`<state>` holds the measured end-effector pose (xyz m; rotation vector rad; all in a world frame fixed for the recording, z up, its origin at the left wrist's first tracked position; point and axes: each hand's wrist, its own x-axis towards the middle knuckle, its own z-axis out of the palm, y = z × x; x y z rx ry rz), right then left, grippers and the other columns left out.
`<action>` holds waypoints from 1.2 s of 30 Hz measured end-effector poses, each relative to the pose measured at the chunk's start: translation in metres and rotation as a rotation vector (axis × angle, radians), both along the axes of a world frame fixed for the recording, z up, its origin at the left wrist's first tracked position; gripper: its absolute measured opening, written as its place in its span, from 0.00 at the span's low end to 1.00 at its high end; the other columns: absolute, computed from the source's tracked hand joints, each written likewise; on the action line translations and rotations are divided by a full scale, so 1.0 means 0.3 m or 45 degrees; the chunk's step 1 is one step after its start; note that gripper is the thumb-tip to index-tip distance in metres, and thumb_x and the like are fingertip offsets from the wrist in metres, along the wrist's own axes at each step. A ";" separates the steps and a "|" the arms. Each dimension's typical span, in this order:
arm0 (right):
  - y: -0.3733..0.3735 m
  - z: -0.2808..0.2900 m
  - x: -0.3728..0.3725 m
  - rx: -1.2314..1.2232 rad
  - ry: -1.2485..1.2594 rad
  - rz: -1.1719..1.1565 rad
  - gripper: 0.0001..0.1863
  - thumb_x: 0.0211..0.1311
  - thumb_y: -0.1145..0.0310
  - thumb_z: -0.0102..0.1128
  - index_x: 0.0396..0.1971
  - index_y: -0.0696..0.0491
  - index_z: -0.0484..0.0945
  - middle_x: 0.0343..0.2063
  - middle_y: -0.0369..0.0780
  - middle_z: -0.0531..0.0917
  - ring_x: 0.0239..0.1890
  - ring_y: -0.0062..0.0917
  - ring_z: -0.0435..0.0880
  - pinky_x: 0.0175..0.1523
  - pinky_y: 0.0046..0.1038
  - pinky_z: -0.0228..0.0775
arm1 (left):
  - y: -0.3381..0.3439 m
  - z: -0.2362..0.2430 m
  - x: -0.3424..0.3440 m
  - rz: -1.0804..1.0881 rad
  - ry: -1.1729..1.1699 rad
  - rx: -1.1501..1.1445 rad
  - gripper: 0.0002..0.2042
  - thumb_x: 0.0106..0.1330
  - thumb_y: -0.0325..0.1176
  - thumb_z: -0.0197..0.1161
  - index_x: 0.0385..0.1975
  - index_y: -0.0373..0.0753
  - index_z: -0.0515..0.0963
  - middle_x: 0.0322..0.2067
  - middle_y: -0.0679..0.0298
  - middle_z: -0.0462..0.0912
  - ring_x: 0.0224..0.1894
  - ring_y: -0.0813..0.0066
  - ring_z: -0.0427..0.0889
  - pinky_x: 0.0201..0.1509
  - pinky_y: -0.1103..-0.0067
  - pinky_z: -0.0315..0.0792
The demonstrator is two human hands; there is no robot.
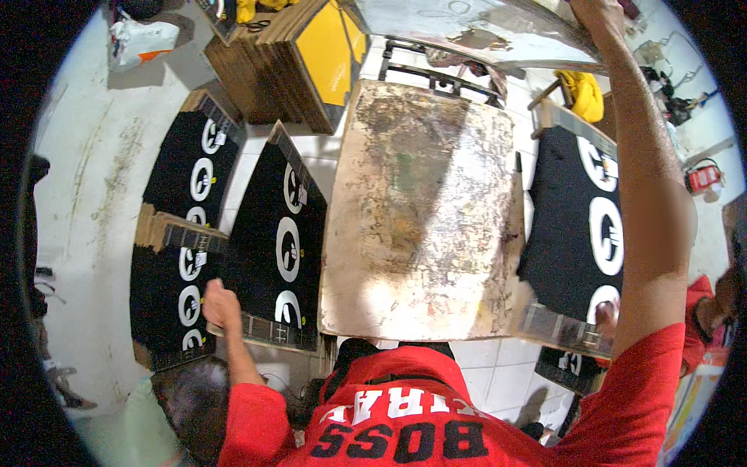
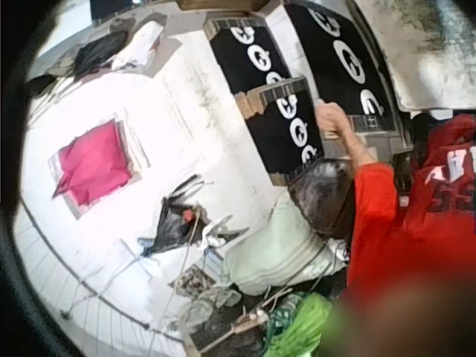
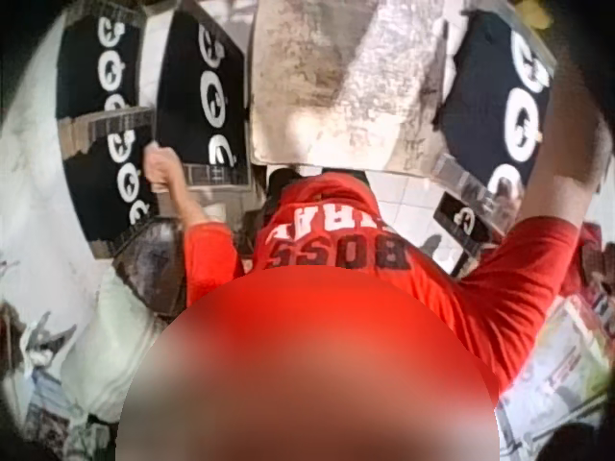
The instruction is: The person performs screen printing on black boards with a cartoon face design. They place a board on the press, lower the screen, pull a squeegee across to apply white ink, lift the screen, and remove the printed board. This cycle repeats for multiple boards.
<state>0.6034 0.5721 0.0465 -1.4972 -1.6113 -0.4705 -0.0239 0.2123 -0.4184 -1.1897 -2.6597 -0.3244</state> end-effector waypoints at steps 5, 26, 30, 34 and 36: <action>0.001 0.040 -0.023 0.055 -0.091 -0.065 0.19 0.57 0.61 0.70 0.46 0.53 0.86 0.38 0.46 0.89 0.42 0.33 0.88 0.49 0.36 0.77 | -0.216 0.591 -0.337 0.003 0.243 0.255 0.15 0.74 0.41 0.58 0.37 0.35 0.84 0.37 0.49 0.87 0.41 0.48 0.88 0.43 0.60 0.79; -0.049 -0.001 -0.051 -0.158 0.183 -0.207 0.25 0.57 0.49 0.71 0.49 0.50 0.87 0.44 0.48 0.89 0.49 0.40 0.89 0.54 0.38 0.79 | -0.545 -0.055 -0.121 0.041 -1.017 0.702 0.15 0.79 0.36 0.54 0.39 0.27 0.79 0.33 0.63 0.81 0.38 0.73 0.75 0.47 0.72 0.72; -0.103 -0.002 -0.105 -0.108 0.141 -0.238 0.24 0.59 0.52 0.69 0.51 0.49 0.85 0.49 0.48 0.87 0.54 0.43 0.86 0.59 0.40 0.77 | -0.360 -0.211 0.135 -0.177 -1.129 0.469 0.13 0.77 0.35 0.58 0.40 0.28 0.81 0.34 0.61 0.83 0.39 0.70 0.78 0.48 0.70 0.73; -0.127 -0.012 -0.098 -0.164 0.117 -0.277 0.25 0.60 0.52 0.68 0.54 0.50 0.84 0.51 0.48 0.87 0.56 0.44 0.84 0.61 0.41 0.75 | -0.217 -0.228 0.361 -0.278 -1.496 0.166 0.19 0.64 0.41 0.74 0.40 0.29 0.80 0.34 0.54 0.85 0.37 0.64 0.81 0.46 0.66 0.75; -0.145 -0.017 -0.096 -0.232 0.153 -0.277 0.26 0.60 0.52 0.68 0.55 0.50 0.83 0.51 0.49 0.86 0.56 0.44 0.84 0.61 0.41 0.75 | -0.184 -0.211 0.456 -0.468 -1.339 0.200 0.26 0.53 0.44 0.83 0.38 0.29 0.77 0.33 0.53 0.84 0.36 0.59 0.82 0.43 0.64 0.76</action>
